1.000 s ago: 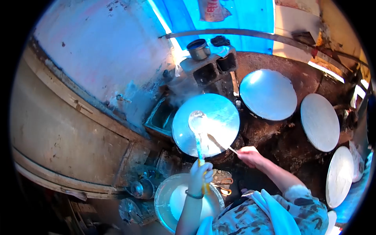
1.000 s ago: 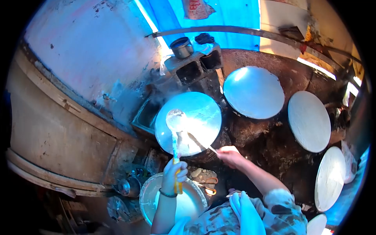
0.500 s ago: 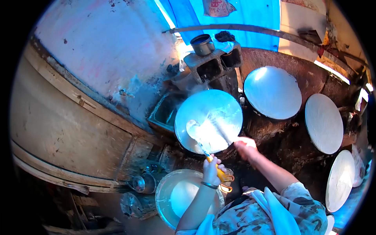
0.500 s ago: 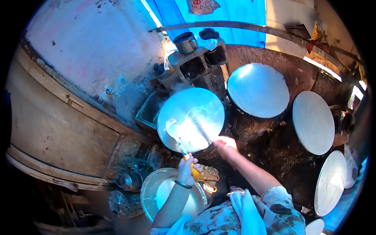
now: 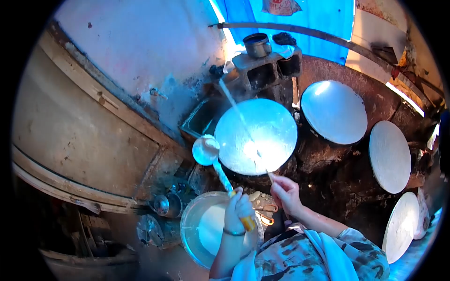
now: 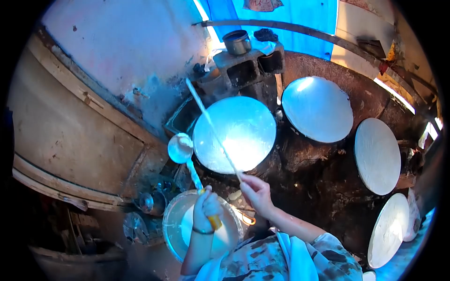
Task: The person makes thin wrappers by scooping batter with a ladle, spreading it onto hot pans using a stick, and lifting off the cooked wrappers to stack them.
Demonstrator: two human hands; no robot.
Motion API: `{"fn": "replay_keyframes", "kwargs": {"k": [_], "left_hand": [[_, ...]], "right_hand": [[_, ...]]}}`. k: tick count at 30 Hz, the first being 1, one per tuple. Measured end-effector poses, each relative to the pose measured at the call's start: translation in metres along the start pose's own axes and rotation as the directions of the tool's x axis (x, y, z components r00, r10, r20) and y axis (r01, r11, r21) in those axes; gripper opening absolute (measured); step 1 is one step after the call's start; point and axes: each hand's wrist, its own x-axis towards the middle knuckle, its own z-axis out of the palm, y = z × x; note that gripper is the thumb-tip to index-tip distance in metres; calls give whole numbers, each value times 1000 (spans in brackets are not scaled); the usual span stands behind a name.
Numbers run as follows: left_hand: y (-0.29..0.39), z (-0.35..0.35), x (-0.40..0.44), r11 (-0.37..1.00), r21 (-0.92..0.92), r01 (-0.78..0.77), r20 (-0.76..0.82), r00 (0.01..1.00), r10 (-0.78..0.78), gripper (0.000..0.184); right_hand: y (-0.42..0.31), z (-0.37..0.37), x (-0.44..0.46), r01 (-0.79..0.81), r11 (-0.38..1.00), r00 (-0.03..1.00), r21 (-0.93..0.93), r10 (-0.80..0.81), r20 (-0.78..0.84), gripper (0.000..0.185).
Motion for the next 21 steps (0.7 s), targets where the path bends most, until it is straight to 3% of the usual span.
{"fn": "replay_keyframes", "kwargs": {"k": [1, 2, 3, 4, 6, 8, 9, 11, 12, 14, 16, 18, 20, 21], "left_hand": [[4, 2, 4, 983, 164, -79, -77, 993, 93, 16], [8, 10, 2, 982, 175, -76, -83, 992, 92, 16], [11, 21, -4, 998, -59, 25, 26, 999, -23, 15], [12, 29, -11, 947, -282, 154, 152, 982, -115, 15], [13, 32, -31, 973, -171, 155, 175, 977, -125, 16], [16, 27, -52, 989, -148, 25, 266, 964, 16, 20], [17, 21, -64, 989, -140, 43, 267, 964, -4, 20], [22, 7, -94, 967, -45, -252, 169, 952, 256, 29], [27, -7, -111, 962, -83, -260, 133, 954, 269, 28], [39, -45, -143, 952, -130, -277, 70, 955, 287, 27], [40, -72, -168, 937, -101, -334, 5, 942, 336, 27], [36, -89, -186, 924, -62, -376, -43, 926, 374, 26], [33, -96, -200, 920, -40, -390, -67, 920, 387, 26], [34, -99, -204, 920, -30, -391, -75, 919, 388, 26]], "right_hand": [[2, 0, 2, 87, 993, 996, -78, -88, -5, 28], [5, -1, 5, 179, 972, 983, -150, -183, -12, 30], [7, -5, 5, 229, 938, 969, -261, -245, -28, 30], [11, -11, 5, 316, 856, 934, -410, -356, -23, 31], [31, -31, 9, 520, 510, 783, -685, -605, 143, 34], [45, -58, -9, 370, 396, 906, -841, -352, 233, 41], [46, -67, -13, 375, 219, 912, -901, -261, 316, 44], [50, -90, -5, 337, -45, 920, -941, -195, 339, 30], [48, -100, 8, 305, -137, 923, -942, -200, 328, 26], [24, -110, 36, 310, 103, 902, -945, -345, 258, 19], [24, -128, 68, 110, -76, 824, -991, -551, 134, 15], [7, -132, 102, -97, 9, 888, -995, -450, -91, 14], [6, -126, 118, -147, 227, 873, -963, -428, -234, 16], [24, -126, 125, -146, 411, 841, -900, -428, -332, 19]]}}
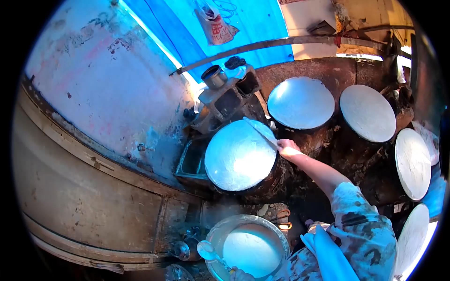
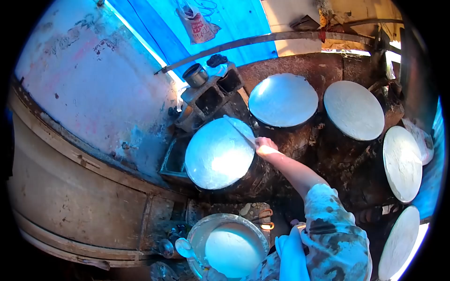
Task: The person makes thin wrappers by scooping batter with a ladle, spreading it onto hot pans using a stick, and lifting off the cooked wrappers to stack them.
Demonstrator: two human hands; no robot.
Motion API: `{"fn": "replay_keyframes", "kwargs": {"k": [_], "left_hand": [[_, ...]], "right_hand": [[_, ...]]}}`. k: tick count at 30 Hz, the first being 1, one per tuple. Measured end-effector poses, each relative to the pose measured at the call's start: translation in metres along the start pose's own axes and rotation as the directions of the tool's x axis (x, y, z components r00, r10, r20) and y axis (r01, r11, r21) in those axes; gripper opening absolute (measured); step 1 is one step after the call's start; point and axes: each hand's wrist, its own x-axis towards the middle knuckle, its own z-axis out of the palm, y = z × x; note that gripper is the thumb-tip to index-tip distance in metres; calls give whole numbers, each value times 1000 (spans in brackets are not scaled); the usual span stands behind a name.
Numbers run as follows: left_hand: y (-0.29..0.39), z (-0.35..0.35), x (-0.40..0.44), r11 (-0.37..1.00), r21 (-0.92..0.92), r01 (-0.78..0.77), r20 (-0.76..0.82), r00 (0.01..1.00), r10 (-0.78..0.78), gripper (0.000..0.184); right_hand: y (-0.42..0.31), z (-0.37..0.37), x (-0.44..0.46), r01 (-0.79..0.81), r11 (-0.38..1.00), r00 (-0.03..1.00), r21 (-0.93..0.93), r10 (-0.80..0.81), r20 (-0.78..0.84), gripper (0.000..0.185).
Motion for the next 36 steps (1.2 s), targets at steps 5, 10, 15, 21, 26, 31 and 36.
{"fn": "replay_keyframes", "kwargs": {"k": [5, 10, 15, 21, 26, 31, 36], "left_hand": [[8, -6, -1, 1000, 11, 22, -13, 1000, -22, 25], [5, -3, 7, 998, 19, 57, -4, 998, -57, 24], [-24, 4, 35, 991, 0, 134, 18, 991, -134, 23], [-77, 33, 90, 961, -46, 272, -1, 962, -272, 24], [-119, 84, 146, 931, -33, 364, 58, 930, -362, 20], [-179, 133, 190, 660, 751, 27, 80, 988, -132, 17], [-205, 129, 202, 737, 461, 494, 35, 820, -571, 21]], "right_hand": [[13, 51, -108, 96, 888, 986, 450, -147, 81, 29], [-44, -42, -104, -357, 804, 885, 476, 127, 448, 27], [-2, -24, -86, -197, 925, 961, 325, 117, 249, 22], [20, -108, -144, -490, 781, 736, 387, 133, 664, 30], [63, -81, -114, -311, 768, 940, 559, 162, 300, 27], [120, -88, -160, -163, 899, 784, 406, -132, 607, 27], [123, -145, -140, -268, 934, 682, 236, 11, 731, 36]]}}
